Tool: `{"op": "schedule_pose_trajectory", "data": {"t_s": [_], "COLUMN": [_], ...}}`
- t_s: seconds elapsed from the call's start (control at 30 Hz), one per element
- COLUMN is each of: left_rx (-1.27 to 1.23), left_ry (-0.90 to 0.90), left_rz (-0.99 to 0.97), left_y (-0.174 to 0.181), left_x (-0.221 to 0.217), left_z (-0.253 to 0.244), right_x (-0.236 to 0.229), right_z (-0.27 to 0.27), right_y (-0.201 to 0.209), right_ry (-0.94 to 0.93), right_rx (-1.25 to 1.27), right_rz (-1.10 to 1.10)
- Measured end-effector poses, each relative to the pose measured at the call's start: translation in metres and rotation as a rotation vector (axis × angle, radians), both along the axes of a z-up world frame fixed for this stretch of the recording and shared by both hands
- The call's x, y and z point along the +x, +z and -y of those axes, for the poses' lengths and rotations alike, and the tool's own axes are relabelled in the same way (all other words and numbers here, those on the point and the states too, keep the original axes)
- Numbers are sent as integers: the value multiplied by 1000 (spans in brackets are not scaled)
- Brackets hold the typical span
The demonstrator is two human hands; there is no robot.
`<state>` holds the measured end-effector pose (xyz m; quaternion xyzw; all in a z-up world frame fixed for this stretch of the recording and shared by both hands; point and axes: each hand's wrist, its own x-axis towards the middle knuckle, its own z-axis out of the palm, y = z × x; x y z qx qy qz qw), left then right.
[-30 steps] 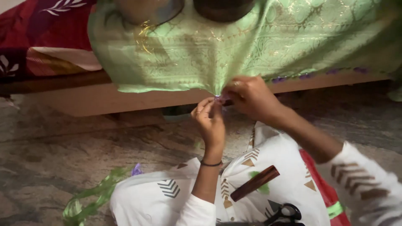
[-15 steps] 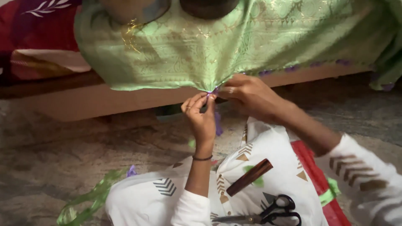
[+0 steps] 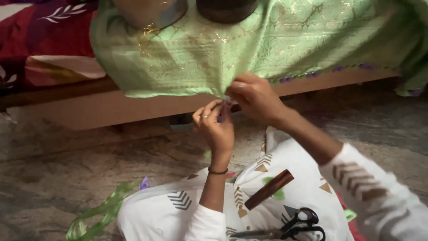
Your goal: Attaching a purple decorative ribbon to the edge of a green cloth using a needle and thread.
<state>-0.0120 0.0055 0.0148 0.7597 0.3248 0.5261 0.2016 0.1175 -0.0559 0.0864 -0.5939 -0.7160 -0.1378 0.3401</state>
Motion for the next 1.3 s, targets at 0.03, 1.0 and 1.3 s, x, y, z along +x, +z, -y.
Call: {"op": "schedule_pose_trajectory", "data": {"t_s": [0.03, 1.0, 1.3], "left_rx": [-88, 118, -802], "left_ry": [-36, -29, -666], "left_rz": [36, -33, 548], "left_y": [-8, -4, -20], "left_x": [3, -6, 2], "left_z": [-3, -12, -16], "right_x": [2, -11, -6], "right_z": [7, -2, 9], "right_y": [-12, 1, -91], "right_ry": [-73, 31, -169], "right_rx": [-32, 157, -32], "right_rz": [-124, -4, -698]}}
